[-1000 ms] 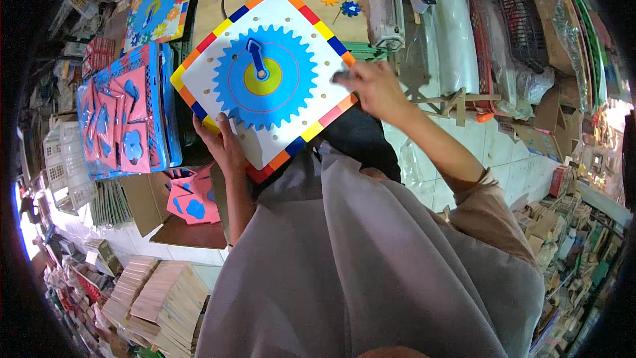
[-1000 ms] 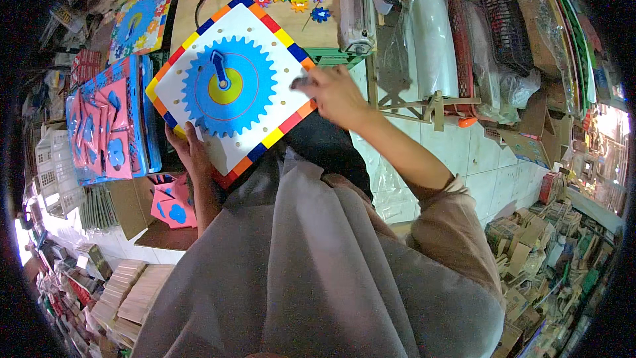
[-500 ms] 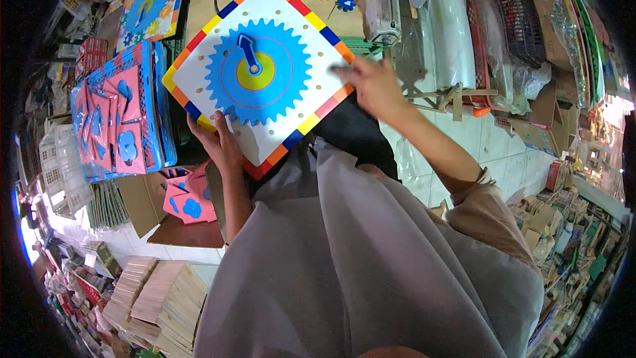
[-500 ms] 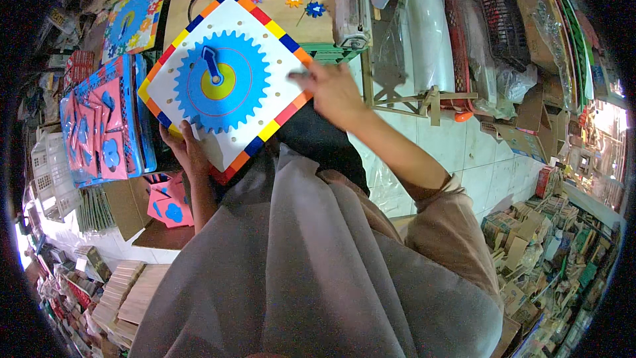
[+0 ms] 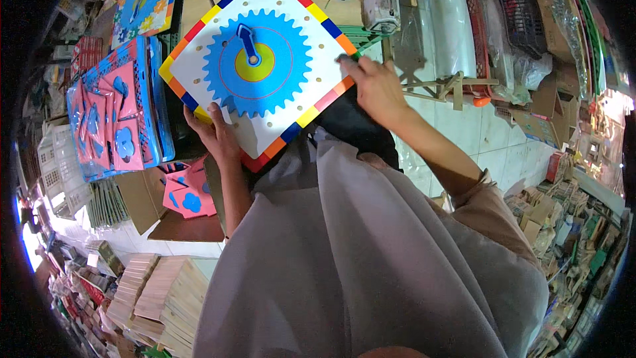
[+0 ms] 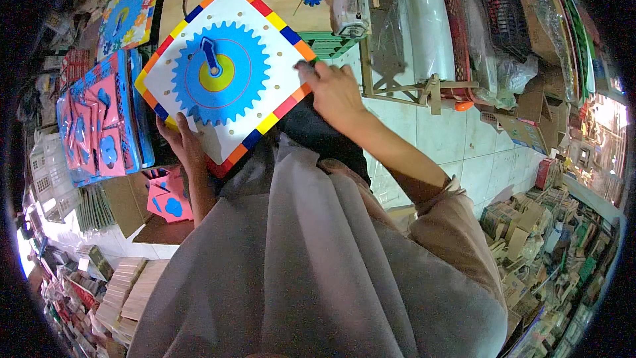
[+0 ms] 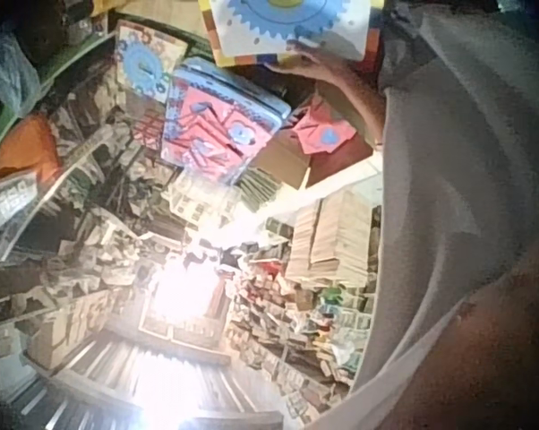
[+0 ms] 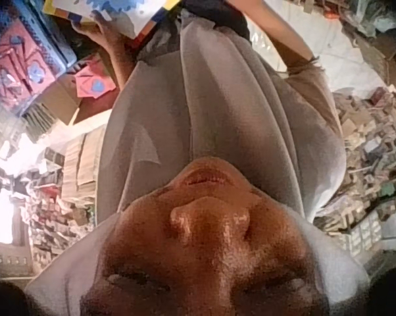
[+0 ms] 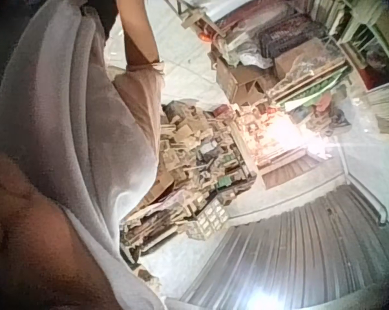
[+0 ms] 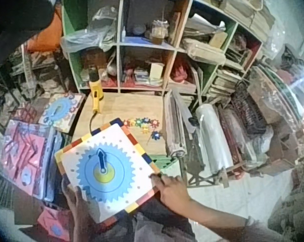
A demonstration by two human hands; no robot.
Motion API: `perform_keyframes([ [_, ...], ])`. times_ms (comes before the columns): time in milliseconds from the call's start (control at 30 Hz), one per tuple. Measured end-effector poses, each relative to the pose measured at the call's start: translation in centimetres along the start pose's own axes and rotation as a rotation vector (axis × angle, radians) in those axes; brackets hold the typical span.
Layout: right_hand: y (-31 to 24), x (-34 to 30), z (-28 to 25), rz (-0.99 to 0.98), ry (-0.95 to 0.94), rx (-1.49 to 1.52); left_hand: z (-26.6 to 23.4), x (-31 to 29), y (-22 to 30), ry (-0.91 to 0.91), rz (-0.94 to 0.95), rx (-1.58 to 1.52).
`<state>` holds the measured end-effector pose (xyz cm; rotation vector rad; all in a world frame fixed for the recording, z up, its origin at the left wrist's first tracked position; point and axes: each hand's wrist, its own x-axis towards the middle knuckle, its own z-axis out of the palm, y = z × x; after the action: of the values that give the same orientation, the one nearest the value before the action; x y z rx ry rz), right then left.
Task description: Assembling and inspecting a colorful gear-based clock toy on a wooden base.
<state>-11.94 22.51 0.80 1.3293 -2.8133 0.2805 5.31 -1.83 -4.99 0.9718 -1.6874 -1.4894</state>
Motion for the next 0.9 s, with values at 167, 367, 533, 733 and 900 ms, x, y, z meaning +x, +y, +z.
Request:
perform_keyframes([
  [167, -1.2, -1.7, 0.3, -0.118, -0.014, 0.030, 0.3, -0.1, 0.0, 0.001, -0.025, -0.015],
  [367, 0.0, -0.8, 0.0, -0.021, -0.042, -0.041, 0.0, 0.1, -0.3, 0.026, -0.014, -0.005],
  [533, -1.8, -2.2, 0.0, -0.130, 0.004, 0.051, 0.3, -0.3, 0.2, 0.010, -0.005, -0.010],
  [733, -1.0, -2.2, 0.7, -0.015, -0.037, -0.028, 0.1, 0.1, -0.5, 0.019, 0.021, 0.052],
  [900, -1.7, -2.5, -0.6, -0.026, -0.070, 0.005, 0.2, -0.4, 0.1, 0.005, 0.034, 0.000],
])
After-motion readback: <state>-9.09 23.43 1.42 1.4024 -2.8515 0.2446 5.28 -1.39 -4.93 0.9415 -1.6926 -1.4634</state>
